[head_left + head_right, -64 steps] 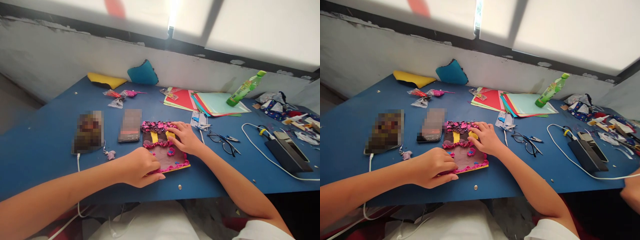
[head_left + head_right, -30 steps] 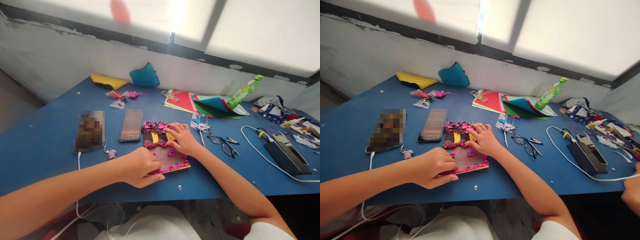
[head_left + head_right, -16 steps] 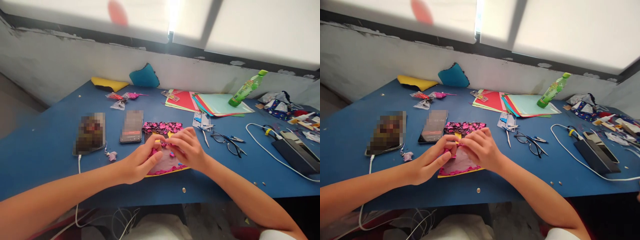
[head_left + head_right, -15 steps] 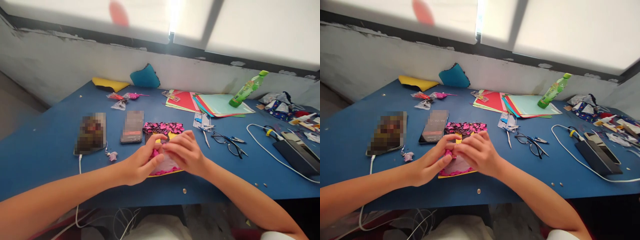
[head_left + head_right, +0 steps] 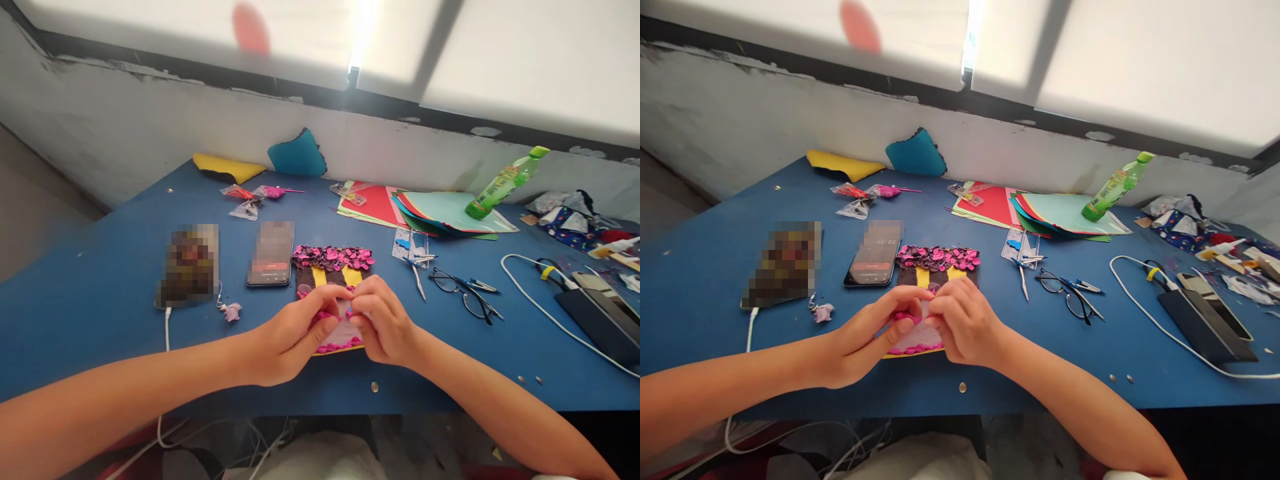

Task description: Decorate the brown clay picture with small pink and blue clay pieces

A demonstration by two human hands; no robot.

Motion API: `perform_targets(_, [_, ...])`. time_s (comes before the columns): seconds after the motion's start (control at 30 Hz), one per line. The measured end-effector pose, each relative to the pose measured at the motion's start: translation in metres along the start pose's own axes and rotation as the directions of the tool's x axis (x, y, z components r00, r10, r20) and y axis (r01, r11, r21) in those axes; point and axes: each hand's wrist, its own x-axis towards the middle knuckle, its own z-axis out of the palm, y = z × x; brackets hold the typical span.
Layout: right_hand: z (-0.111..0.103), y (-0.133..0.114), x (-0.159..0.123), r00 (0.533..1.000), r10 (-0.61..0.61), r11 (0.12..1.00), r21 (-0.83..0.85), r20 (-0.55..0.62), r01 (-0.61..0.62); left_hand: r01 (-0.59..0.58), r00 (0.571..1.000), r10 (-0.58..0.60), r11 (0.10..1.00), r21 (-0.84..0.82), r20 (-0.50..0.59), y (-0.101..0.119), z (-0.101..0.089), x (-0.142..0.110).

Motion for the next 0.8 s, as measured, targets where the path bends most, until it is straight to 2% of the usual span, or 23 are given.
perform_targets(0.1, [-0.008,0.012,0.000,0.992,0.094,0.992,0.097,-0.079,-0.086,0.033,0.999,-0.029,0.996,0.080,-0.045,-0.003,0.000,-0.002])
perform_targets(0.2, [-0.015,0.024,0.000,0.991,0.111,0.992,-0.046,-0.078,-0.115,-0.056,0.998,0.059,0.982,0.183,-0.010,-0.008,0.002,-0.001])
perform_targets(0.33, [-0.014,0.041,-0.002,0.969,0.238,0.926,-0.283,-0.072,-0.248,-0.205,0.979,0.194,0.909,0.364,0.066,-0.016,0.005,0.003])
perform_targets(0.53, [-0.001,0.060,-0.007,0.936,0.351,0.897,-0.286,-0.002,-0.337,-0.296,0.952,0.282,0.759,0.579,0.118,-0.024,0.006,0.002])
perform_targets(0.63, [-0.001,0.066,-0.007,0.928,0.371,0.891,-0.294,0.032,-0.346,-0.354,0.930,0.334,0.697,0.624,0.153,-0.025,0.008,-0.001])
perform_targets(0.8, [-0.004,0.067,-0.009,0.950,0.308,0.921,-0.269,0.055,-0.283,-0.376,0.915,0.367,0.634,0.675,0.165,-0.023,0.008,0.000])
